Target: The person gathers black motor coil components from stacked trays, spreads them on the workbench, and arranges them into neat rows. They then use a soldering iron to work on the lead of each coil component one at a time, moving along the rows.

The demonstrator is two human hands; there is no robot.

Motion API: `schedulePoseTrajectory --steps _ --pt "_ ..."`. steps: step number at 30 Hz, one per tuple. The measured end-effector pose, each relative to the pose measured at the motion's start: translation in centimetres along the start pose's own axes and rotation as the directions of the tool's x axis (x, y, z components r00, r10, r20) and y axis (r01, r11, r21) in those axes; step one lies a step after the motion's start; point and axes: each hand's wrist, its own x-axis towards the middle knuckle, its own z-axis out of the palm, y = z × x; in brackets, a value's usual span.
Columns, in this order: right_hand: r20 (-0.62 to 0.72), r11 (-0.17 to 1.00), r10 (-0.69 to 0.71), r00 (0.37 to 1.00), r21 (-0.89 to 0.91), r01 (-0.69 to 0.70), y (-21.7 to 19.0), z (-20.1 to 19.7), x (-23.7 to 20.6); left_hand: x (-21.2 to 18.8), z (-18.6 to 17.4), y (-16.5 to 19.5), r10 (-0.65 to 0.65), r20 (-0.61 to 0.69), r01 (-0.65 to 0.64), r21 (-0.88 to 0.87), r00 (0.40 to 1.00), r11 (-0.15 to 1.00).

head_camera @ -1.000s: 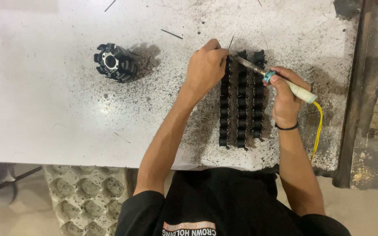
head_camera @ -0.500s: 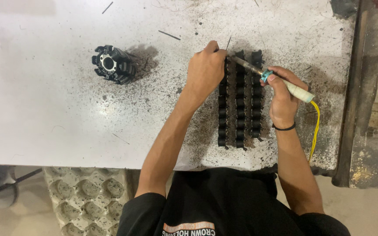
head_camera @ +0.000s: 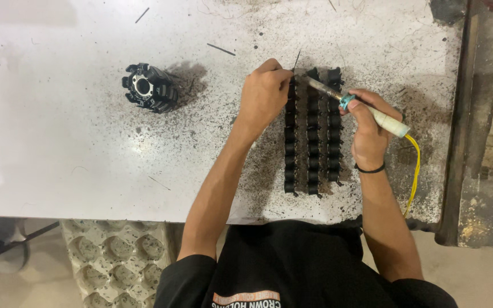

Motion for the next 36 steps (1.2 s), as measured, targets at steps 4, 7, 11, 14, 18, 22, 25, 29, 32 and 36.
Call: schedulePoseTrajectory --steps 4,7,11,14,18,22,25,29,32,36 --pt "-0.001 1.0 -0.012 1.0 0.016 0.012 0.2 -0.1 0.1 0.2 0.4 -0.2 -0.052 0.022 0.052 -0.007 0.998 0.999" --pt "-0.005 0.999 -0.003 1.0 0.033 0.003 0.4 0.0 0.1 0.2 0.3 -0.1 -0.021 0.002 0.021 -0.005 1.0 1.0" --pt "-0.032 0.996 -0.001 0.999 0.088 0.004 0.4 0.1 0.1 0.1 -0.1 0.2 0.026 -0.035 -0.025 0.011 0.999 1.0" --pt "0.038 0.998 -0.048 0.998 0.048 0.047 0.3 0.1 0.1 0.2 -0.3 0.5 0.016 -0.028 -0.016 0.003 0.999 1.0" --pt "0.02 0.998 -0.06 0.998 -0.014 0.061 0.3 -0.1 -0.1 0.2 -0.2 0.5 0.01 -0.016 -0.01 0.002 1.0 1.0" --pt "0.08 0.996 -0.084 0.993 0.003 0.084 0.5 -0.6 0.1 0.5 -0.1 0.3 0.053 -0.013 -0.052 0.051 0.999 0.997" --pt "0.067 0.979 -0.105 0.992 0.18 0.091 0.5 -1.4 0.7 0.6 -0.3 0.7 0.062 -0.008 -0.061 0.084 0.998 0.995" --pt "0.04 0.98 -0.03 0.999 0.198 0.022 0.0 -3.6 1.2 0.7 -2.3 3.9 0.081 0.014 -0.081 -0.003 0.997 0.997" --pt "-0.001 0.993 0.02 1.0 0.117 -0.02 0.1 -4.5 0.9 2.4 -4.9 6.9 0.203 -0.066 -0.208 -0.073 0.977 0.975" --pt "-0.068 0.982 0.052 0.996 0.186 -0.038 0.4 -5.0 0.4 5.0 -7.8 7.7 0.35 -0.313 -0.355 0.041 0.883 0.934"
